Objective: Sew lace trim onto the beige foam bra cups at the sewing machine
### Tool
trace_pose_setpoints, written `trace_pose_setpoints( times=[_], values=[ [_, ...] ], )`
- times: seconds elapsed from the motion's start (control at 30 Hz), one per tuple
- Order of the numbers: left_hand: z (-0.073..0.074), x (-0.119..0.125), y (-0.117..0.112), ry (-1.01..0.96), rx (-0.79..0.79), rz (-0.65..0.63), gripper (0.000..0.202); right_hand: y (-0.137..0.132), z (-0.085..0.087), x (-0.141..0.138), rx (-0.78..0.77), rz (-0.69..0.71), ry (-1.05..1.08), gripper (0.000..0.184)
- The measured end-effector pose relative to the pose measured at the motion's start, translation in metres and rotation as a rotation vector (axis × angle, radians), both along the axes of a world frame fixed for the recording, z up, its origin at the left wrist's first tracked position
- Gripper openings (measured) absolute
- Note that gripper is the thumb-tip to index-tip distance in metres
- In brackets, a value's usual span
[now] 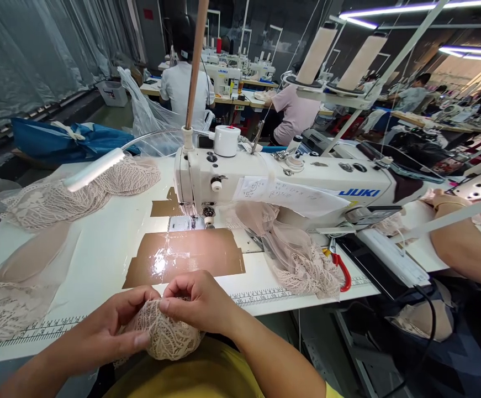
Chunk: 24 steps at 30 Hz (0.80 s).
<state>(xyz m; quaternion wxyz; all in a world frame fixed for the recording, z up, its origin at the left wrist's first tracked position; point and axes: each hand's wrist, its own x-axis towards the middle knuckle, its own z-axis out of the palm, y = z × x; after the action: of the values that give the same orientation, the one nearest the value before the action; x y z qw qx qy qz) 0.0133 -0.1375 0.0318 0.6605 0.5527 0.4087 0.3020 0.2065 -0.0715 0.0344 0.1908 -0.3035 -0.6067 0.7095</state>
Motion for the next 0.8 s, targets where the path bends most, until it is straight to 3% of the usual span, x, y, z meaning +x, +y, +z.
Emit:
trace_pose_setpoints(
  times=[0.13, 0.2, 0.27, 0.33, 0.43, 0.5, 0.6, 0.73, 0.8],
  values=[
    [-0.010, -0.013, -0.001, 0.089, -0.051, -0.100, 0.017, -0.001, -0.002, 0.007, -0.371, -0.019, 0.223, 0.033],
    [-0.011, -0.026, 0.001, 0.163, -0.040, -0.067, 0.017, -0.001, -0.001, 0.011, -0.409, -0.076, 0.307, 0.036],
    [-0.006, -0.039, 0.004, 0.234, 0.073, 0.023, 0.010, -0.001, 0.004, 0.014, -0.369, -0.077, 0.316, 0.035],
    [0.004, -0.046, 0.007, 0.238, 0.208, 0.097, 0.022, 0.001, 0.011, 0.015, -0.303, -0.016, 0.264, 0.031],
    [0.022, -0.037, 0.012, 0.183, 0.335, 0.078, 0.056, 0.002, 0.025, 0.012, -0.172, 0.042, 0.178, 0.025],
    [0.030, -0.023, 0.016, 0.194, 0.369, 0.040, 0.046, 0.002, 0.033, 0.010, -0.043, 0.029, 0.142, 0.022],
    [0.034, -0.004, 0.022, 0.146, 0.308, 0.014, 0.014, 0.002, 0.041, 0.010, 0.116, -0.023, 0.082, 0.019],
    [0.022, 0.009, 0.029, -0.035, 0.176, 0.059, 0.022, 0.007, 0.039, 0.011, 0.147, -0.084, 0.022, 0.018],
    [0.014, 0.016, 0.030, -0.165, 0.033, 0.121, 0.025, 0.011, 0.033, 0.008, 0.102, -0.089, 0.047, 0.021]
  ],
)
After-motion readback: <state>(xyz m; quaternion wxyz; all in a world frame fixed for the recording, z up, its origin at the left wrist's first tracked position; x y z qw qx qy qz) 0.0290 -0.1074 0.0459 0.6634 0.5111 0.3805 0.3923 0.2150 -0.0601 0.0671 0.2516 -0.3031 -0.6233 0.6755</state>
